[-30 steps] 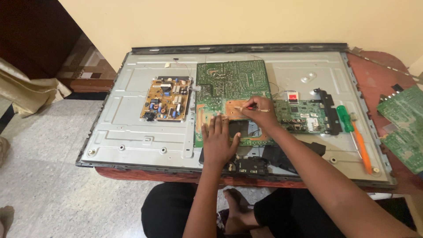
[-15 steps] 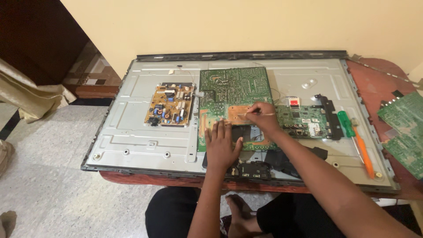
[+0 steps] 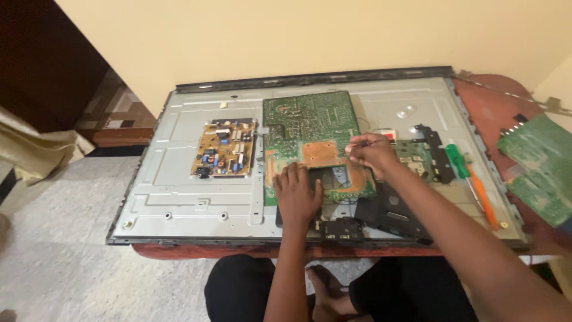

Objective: The person uses a screwdriver to scrape and clean a copper-colored area on a green circuit board. They repeatedly rub the surface and occasionally wipe away debris with their fingers.

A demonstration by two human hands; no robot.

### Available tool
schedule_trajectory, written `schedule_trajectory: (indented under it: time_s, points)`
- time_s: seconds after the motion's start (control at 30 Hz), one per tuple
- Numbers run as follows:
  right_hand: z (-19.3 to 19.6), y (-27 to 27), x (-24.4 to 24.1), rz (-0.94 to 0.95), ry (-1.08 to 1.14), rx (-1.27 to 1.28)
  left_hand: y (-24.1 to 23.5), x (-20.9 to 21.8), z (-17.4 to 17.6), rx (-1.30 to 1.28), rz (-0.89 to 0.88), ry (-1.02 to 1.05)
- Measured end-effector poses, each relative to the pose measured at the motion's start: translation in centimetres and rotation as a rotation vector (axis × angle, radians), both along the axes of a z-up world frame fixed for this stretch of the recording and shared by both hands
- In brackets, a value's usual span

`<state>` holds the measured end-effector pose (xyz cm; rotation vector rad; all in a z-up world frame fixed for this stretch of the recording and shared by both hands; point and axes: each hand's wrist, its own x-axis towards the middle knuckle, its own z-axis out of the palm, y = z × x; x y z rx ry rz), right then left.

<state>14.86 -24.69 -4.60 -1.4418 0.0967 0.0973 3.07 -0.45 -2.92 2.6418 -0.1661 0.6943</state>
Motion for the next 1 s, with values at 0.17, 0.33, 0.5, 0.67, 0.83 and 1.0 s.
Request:
schedule_trajectory:
  time_s: [0.17, 0.33, 0.5, 0.67, 0.83, 1.0]
  points:
    - [3.5, -1.5, 0.7, 0.083, 0.084, -0.219, -0.1, -0.1, 0.1, 0.000, 0.003, 0.043]
    - [7.2, -0.3, -0.8, 0.300, 0.026, -0.892, -0.1, 0.1, -0.5, 0.053, 0.025, -0.036]
    - [7.6, 0.3, -4.0, 0.311, -0.277, -0.844, -0.3, 0.8, -1.5, 0.100, 0.056, 0.078]
    - [7.0, 0.0, -4.8, 0.277, -0.393, -1.013, -0.1, 1.1, -2.1, 0.105, 0.048, 0.104]
    - [6.5, 0.7, -5.5, 0.300, -0.217, -0.651, 0.5, 1.1, -2.2, 0.120, 0.049, 0.128]
    - [6.2, 0.0, -5.9, 0.236, -0.483, -0.869, -0.1, 1.2, -2.5, 0.075, 0.048, 0.114]
